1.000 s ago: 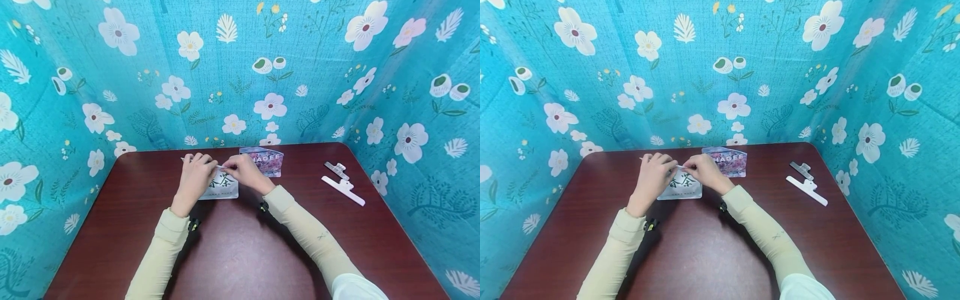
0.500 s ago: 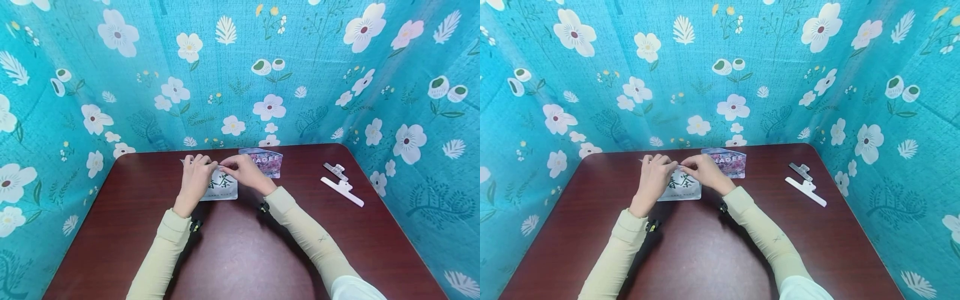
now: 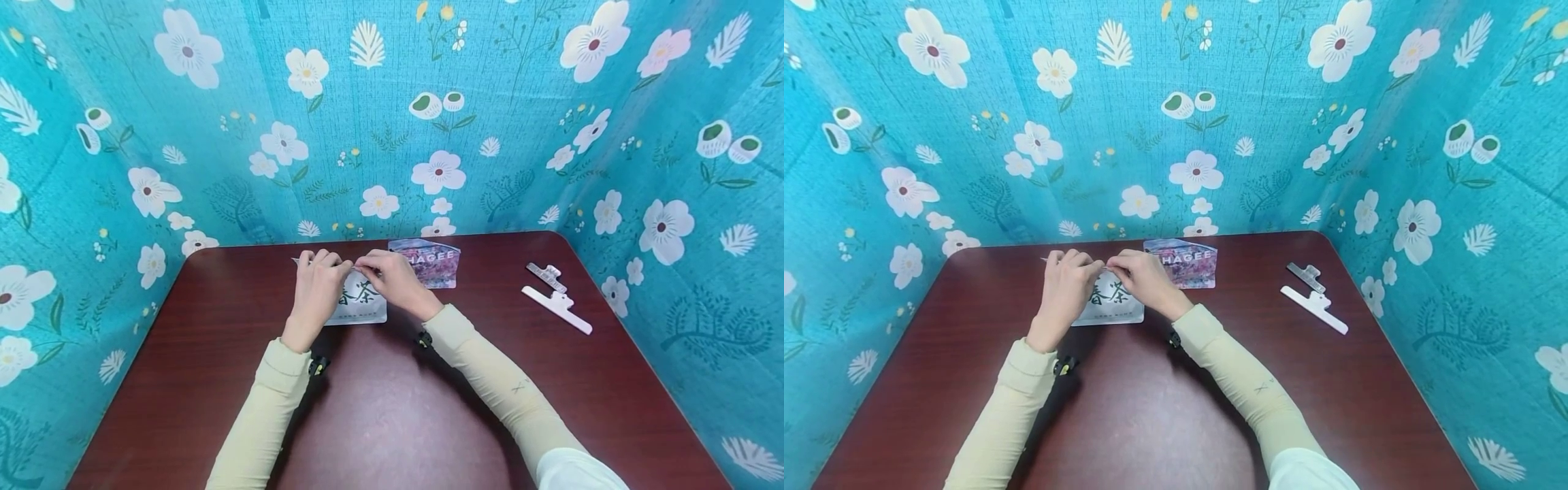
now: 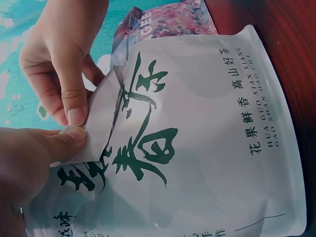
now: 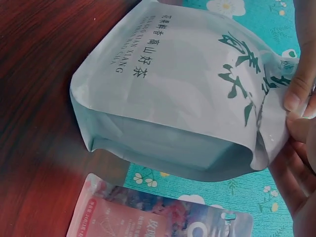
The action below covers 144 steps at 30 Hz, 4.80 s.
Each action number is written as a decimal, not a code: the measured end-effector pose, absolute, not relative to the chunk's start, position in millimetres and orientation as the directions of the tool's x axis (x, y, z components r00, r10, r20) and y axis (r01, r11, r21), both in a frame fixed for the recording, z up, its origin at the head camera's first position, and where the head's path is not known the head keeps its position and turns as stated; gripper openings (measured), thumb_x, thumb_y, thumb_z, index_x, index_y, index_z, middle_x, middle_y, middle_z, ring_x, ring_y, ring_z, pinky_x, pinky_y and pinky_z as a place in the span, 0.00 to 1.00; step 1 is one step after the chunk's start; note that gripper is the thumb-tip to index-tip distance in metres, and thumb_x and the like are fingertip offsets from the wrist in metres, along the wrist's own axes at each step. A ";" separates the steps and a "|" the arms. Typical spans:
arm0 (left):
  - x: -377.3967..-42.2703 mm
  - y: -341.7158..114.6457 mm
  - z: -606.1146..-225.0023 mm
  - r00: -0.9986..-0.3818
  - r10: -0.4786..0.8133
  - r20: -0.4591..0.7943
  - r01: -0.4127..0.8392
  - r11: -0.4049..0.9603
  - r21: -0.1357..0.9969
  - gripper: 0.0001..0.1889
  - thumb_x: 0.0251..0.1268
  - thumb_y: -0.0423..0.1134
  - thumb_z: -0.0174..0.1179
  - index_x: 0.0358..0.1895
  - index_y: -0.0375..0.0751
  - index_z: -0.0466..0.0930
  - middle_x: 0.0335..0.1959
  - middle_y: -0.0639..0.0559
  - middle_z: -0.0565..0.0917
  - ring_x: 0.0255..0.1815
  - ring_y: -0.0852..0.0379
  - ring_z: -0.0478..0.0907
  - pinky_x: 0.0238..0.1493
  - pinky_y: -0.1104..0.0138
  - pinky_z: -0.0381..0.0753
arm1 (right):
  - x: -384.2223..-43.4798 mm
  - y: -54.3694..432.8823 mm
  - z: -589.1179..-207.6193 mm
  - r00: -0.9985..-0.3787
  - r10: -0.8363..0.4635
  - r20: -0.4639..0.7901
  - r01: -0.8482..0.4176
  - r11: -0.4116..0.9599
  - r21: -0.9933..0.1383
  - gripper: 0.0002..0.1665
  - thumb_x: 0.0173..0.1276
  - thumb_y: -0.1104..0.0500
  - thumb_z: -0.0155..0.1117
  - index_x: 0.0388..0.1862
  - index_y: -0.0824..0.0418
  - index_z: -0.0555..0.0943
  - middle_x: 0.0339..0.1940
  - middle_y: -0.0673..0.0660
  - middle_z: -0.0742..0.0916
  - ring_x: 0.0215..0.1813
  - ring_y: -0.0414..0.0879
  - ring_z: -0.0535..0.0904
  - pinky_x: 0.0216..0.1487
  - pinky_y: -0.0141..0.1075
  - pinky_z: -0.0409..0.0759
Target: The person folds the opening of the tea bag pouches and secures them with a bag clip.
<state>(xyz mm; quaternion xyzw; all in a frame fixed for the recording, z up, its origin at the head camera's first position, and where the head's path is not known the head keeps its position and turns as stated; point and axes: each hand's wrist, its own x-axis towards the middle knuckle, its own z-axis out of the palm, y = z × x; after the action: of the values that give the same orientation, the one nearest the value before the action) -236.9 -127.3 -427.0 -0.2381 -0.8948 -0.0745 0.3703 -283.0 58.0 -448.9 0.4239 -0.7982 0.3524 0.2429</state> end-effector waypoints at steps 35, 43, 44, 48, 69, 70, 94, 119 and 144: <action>-233.6 -145.7 -425.9 -0.616 0.316 0.722 0.494 0.868 0.041 0.06 0.63 0.39 0.71 0.41 0.44 0.91 0.35 0.49 0.90 0.39 0.47 0.81 0.46 0.52 0.72 | -289.3 66.8 -452.0 -0.544 -0.523 0.656 -0.838 0.309 -0.449 0.07 0.67 0.68 0.70 0.42 0.63 0.89 0.35 0.54 0.90 0.37 0.40 0.84 0.41 0.32 0.81; -234.3 -144.0 -428.6 -0.590 0.321 0.741 0.505 0.863 0.028 0.06 0.62 0.30 0.68 0.40 0.43 0.91 0.36 0.49 0.90 0.39 0.47 0.81 0.45 0.51 0.72 | -290.2 65.6 -453.3 -0.549 -0.513 0.660 -0.835 0.302 -0.459 0.07 0.66 0.67 0.71 0.42 0.63 0.90 0.35 0.54 0.90 0.38 0.40 0.84 0.42 0.32 0.81; -234.4 -144.2 -428.6 -0.590 0.324 0.740 0.503 0.864 0.023 0.07 0.63 0.29 0.68 0.40 0.43 0.91 0.36 0.49 0.90 0.39 0.47 0.81 0.45 0.51 0.72 | -290.3 65.4 -453.2 -0.550 -0.514 0.658 -0.834 0.302 -0.461 0.07 0.67 0.67 0.71 0.43 0.63 0.90 0.35 0.54 0.90 0.38 0.40 0.84 0.42 0.32 0.81; -234.4 -145.6 -426.7 -0.605 0.334 0.723 0.496 0.868 0.013 0.10 0.64 0.27 0.65 0.43 0.43 0.90 0.39 0.49 0.90 0.40 0.47 0.81 0.46 0.51 0.72 | -290.4 65.1 -451.7 -0.556 -0.512 0.655 -0.831 0.303 -0.468 0.07 0.67 0.67 0.70 0.42 0.63 0.90 0.35 0.54 0.90 0.37 0.40 0.84 0.42 0.32 0.81; -233.0 -143.2 -425.7 -0.643 0.314 0.699 0.482 0.875 0.050 0.10 0.64 0.29 0.67 0.45 0.44 0.91 0.39 0.49 0.91 0.38 0.47 0.80 0.43 0.54 0.72 | -288.1 78.6 -453.2 -0.587 -0.578 0.567 -0.797 0.288 -0.531 0.16 0.67 0.71 0.68 0.53 0.64 0.87 0.43 0.58 0.91 0.44 0.43 0.86 0.47 0.33 0.83; -233.1 -143.7 -425.1 -0.645 0.310 0.698 0.480 0.876 0.054 0.10 0.64 0.29 0.67 0.45 0.44 0.91 0.39 0.49 0.91 0.38 0.47 0.80 0.44 0.54 0.72 | -288.6 78.7 -453.0 -0.582 -0.587 0.562 -0.799 0.286 -0.529 0.17 0.67 0.71 0.67 0.54 0.64 0.87 0.44 0.58 0.91 0.45 0.43 0.86 0.47 0.33 0.83; -231.1 -147.2 -424.9 -0.640 0.320 0.699 0.497 0.866 0.059 0.11 0.63 0.29 0.69 0.46 0.43 0.91 0.39 0.49 0.91 0.37 0.48 0.78 0.43 0.55 0.71 | -286.4 88.2 -456.2 -0.593 -0.600 0.537 -0.795 0.330 -0.509 0.18 0.68 0.70 0.68 0.56 0.65 0.86 0.45 0.58 0.90 0.46 0.45 0.85 0.50 0.37 0.83; -231.5 -140.4 -430.5 -0.639 0.300 0.708 0.495 0.865 0.080 0.09 0.66 0.30 0.67 0.45 0.44 0.91 0.39 0.51 0.90 0.38 0.49 0.78 0.47 0.53 0.71 | -285.8 88.1 -461.8 -0.630 -0.516 0.580 -0.772 0.340 -0.537 0.15 0.65 0.75 0.65 0.46 0.64 0.89 0.39 0.57 0.90 0.42 0.45 0.86 0.46 0.37 0.85; -233.2 -143.5 -435.8 -0.617 0.264 0.742 0.501 0.858 0.112 0.07 0.65 0.30 0.67 0.42 0.44 0.91 0.36 0.52 0.90 0.37 0.49 0.78 0.49 0.51 0.71 | -285.6 79.8 -463.3 -0.595 -0.480 0.645 -0.804 0.342 -0.487 0.09 0.67 0.67 0.70 0.45 0.65 0.89 0.38 0.55 0.89 0.39 0.42 0.83 0.42 0.36 0.81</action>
<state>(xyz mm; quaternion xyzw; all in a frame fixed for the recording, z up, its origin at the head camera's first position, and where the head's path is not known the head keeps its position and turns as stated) -233.2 -143.5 -435.8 -0.2160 -0.8855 -0.1561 0.3807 -285.6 79.8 -463.3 0.4038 -0.7947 0.4073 0.1986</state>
